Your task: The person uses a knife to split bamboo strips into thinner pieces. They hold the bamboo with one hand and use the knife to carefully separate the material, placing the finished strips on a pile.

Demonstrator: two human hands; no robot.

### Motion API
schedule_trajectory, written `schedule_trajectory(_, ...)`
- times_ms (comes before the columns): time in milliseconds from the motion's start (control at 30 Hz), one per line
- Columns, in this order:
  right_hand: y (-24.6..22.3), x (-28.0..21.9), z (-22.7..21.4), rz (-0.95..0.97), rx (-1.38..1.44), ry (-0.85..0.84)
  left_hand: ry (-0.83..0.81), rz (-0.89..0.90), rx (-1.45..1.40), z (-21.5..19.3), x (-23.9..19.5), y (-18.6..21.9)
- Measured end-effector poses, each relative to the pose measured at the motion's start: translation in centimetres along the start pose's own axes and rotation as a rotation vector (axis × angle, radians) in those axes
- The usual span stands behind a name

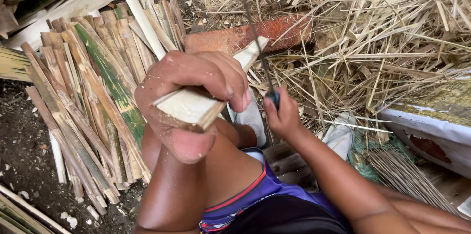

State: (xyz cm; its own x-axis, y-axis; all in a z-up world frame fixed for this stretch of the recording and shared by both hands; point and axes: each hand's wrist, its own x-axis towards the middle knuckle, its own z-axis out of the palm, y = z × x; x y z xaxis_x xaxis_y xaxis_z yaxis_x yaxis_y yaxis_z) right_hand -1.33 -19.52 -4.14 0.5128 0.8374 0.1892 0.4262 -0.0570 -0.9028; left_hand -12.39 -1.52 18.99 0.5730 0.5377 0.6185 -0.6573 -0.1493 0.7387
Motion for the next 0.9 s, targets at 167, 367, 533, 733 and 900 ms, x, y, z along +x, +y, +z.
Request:
schedule_trajectory(167,9.0,1.9,3.8,-0.116,-0.063,0.102,0.135,-0.036,-0.063,-0.4,-0.2,0.1)
schedule_trajectory(367,20.8,0.0,3.5,0.548,-0.419,-0.099,0.221,0.013,-0.036,-1.3,-0.2,-0.4)
schedule_trajectory(533,12.5,1.1,2.5,0.402,-0.328,-0.075,0.337,0.074,0.031,-0.6,-0.9,-1.1)
schedule_trajectory(733,3.0,2.7,2.2,0.109,-0.031,-0.009,0.471,0.247,0.269,1.4,-0.9,-2.0)
schedule_trajectory(900,12.8,5.2,5.6,0.435,-0.204,0.030,0.498,0.287,0.172,-0.9,-0.2,-2.9)
